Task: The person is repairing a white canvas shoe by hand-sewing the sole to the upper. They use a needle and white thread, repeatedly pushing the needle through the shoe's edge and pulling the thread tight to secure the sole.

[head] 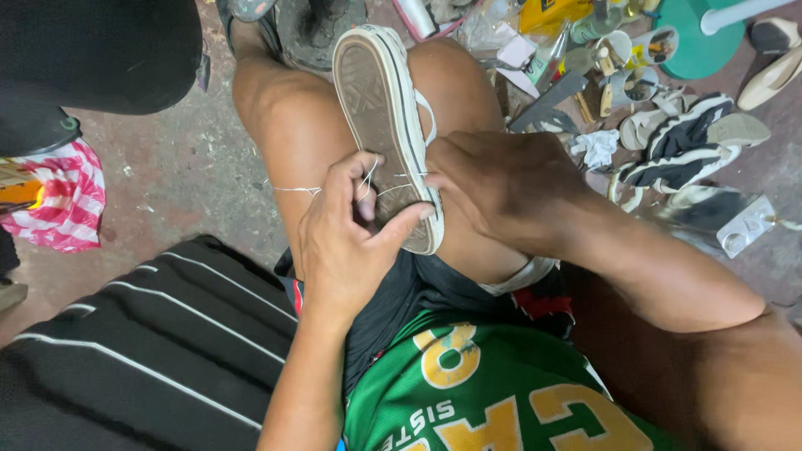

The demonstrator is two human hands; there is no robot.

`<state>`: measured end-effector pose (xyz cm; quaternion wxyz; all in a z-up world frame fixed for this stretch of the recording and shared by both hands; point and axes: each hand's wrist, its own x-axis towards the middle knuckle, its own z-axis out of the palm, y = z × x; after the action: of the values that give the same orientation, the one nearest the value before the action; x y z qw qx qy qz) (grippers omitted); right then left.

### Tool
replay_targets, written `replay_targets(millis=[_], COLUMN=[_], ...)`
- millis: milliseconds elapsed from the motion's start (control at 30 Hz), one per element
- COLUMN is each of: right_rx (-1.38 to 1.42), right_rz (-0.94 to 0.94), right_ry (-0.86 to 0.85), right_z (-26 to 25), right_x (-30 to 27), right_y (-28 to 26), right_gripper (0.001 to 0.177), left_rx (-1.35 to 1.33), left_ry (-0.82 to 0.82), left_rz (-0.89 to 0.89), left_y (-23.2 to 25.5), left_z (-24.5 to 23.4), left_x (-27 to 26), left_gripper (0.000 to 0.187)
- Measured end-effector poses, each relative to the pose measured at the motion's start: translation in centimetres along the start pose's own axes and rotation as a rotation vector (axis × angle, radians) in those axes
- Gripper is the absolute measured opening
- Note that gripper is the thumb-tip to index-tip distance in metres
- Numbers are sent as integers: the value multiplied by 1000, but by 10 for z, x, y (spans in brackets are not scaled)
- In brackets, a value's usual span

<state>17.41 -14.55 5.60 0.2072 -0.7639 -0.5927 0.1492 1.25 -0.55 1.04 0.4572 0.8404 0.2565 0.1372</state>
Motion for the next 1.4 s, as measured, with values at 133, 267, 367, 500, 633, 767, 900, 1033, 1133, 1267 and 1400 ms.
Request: replay_targets(millis=[133, 267, 367, 500, 633, 767, 900, 1033, 1133, 1267, 1400], right_rx=[-20, -37, -69, -54, -94, -213, -400, 133, 259, 307, 297], right_rz=[-14, -35, -57, -7, -4, 109, 357, 198, 58, 96, 57], right_ry=[-22, 7, 17, 8, -5, -61, -209, 26, 108, 40, 78], right_z=[-1, -1, -1, 3, 6, 8, 1, 1, 5, 11, 11], right_x=[7, 7, 12, 8, 6, 6, 8, -15, -22, -23, -18], right_y=[2, 11, 16, 20, 23, 28, 38, 28, 26, 28, 29], right_gripper=[23, 26, 28, 34, 36, 44, 61, 24, 19, 32, 32], left_rx=[-2, 22, 49, 31, 71, 125, 110, 49, 43, -1, -28], left_ry=[-27, -19, -9, -27, -68, -43, -28, -89, -88, -109, -116], left_rz=[-79, -44, -26, -54, -76, -44, -2, -109, -102, -110, -122], left_y=[7, 7, 7, 8, 8, 11, 12, 11, 13, 13, 14], left_z=[2, 6, 7, 8, 6, 6, 2, 1, 2, 2, 1], left_x=[5, 8, 11, 10, 10, 10, 10, 6, 11, 15, 16], left_gripper=[68, 68, 68, 68, 70, 70, 73, 70, 71, 71, 70])
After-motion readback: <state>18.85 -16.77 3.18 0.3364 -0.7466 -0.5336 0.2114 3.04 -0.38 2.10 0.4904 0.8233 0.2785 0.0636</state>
